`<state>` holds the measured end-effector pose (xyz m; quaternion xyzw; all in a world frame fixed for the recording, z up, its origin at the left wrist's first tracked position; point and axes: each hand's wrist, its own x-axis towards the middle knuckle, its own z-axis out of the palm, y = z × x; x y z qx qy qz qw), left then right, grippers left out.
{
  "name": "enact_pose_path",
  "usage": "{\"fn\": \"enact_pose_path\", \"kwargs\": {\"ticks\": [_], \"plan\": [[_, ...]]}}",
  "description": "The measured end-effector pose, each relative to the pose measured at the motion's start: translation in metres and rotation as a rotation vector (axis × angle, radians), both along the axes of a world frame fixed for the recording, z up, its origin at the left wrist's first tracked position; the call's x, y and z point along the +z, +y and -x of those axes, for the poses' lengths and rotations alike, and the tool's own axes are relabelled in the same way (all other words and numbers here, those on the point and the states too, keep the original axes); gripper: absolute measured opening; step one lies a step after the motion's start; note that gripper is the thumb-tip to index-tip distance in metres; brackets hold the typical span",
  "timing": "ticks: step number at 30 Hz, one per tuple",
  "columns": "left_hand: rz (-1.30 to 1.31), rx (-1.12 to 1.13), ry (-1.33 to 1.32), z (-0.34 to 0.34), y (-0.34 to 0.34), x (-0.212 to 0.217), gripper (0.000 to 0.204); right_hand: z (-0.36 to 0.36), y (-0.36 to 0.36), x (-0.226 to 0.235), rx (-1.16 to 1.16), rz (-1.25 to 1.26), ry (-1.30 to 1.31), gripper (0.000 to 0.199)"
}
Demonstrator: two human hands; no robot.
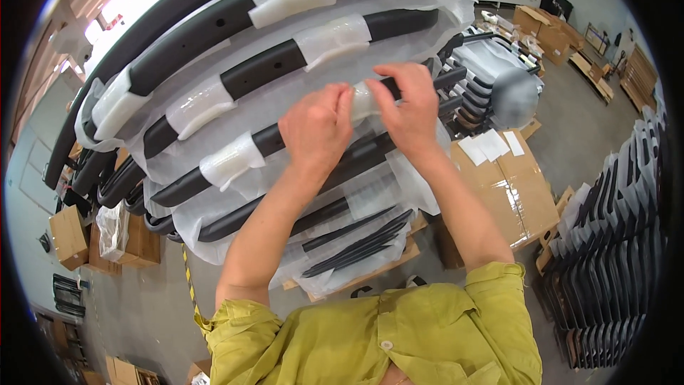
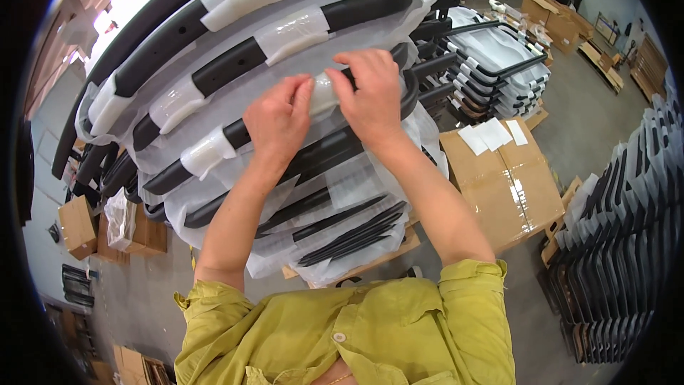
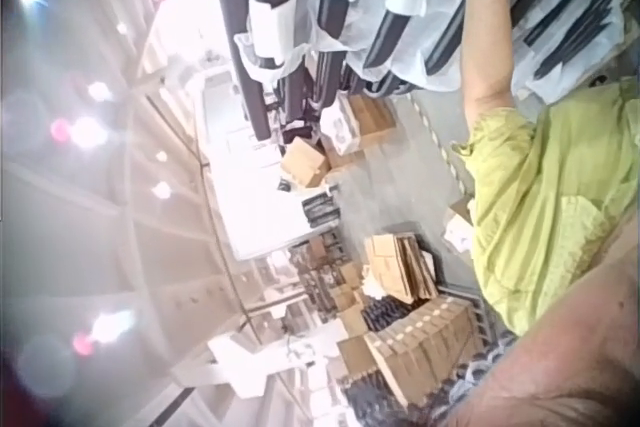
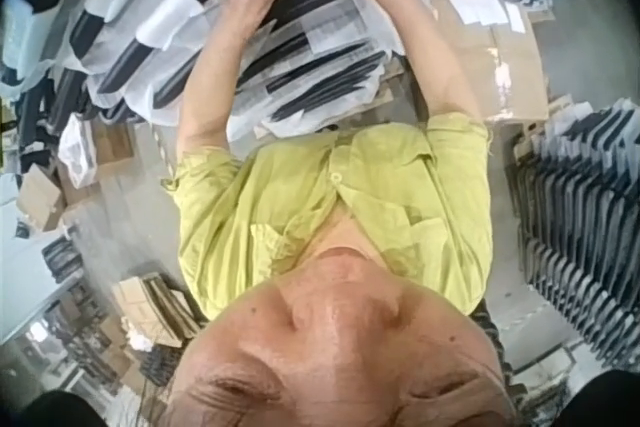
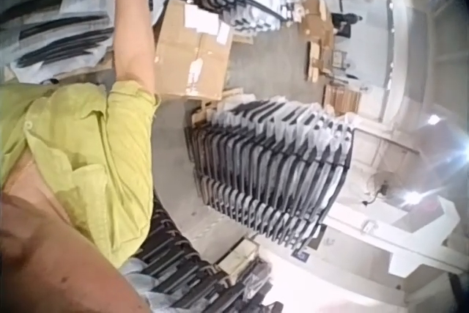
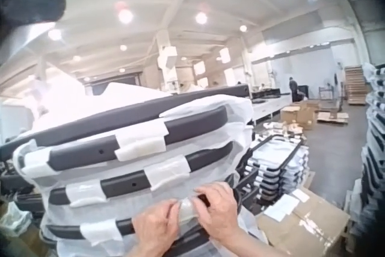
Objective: Unwrapping protective foam from chair frames and applying labels to a cardboard box using a tape dispenser.
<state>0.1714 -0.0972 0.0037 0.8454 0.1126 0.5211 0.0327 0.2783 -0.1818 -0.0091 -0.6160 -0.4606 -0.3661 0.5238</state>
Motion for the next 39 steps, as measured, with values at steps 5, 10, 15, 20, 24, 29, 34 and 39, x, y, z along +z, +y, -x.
{"fn": "enact_pose_path", "kwargs": {"ticks": [5,10,15,20,24,29,34,39], "plan": [[0.068,-0.005,-0.013,-0.008,-0.006,0.003,0.012,-0.04,-0.076,-0.042,0.175,-0.147,0.261,0.008],[-0.149,0.104,0.226,-0.002,0.002,-0.002,0.031,-0.14,-0.148,-0.172,0.062,-0.016,0.824,0.009],[0.003,0.192,0.446,0.007,-0.021,0.007,0.041,-0.266,-0.196,-0.342,-0.167,0.311,1.098,0.012],[0.136,0.696,0.653,0.042,0.005,0.013,0.053,-0.361,-0.179,-0.438,-0.365,0.539,1.027,0.014],[0.356,0.927,0.801,0.015,-0.018,0.039,0.042,-0.421,-0.15,-0.483,-0.547,0.753,0.839,0.035],[0.289,1.103,0.894,-0.024,-0.02,0.037,0.049,-0.445,-0.144,-0.486,-0.691,1.138,0.95,0.05],[0.313,0.848,0.676,0.074,0.022,0.03,0.054,-0.45,-0.135,-0.486,-0.695,1.169,1.022,0.057],[0.058,0.824,0.564,0.079,0.018,0.019,0.065,-0.44,-0.137,-0.469,-0.754,1.286,1.102,0.064]]}}
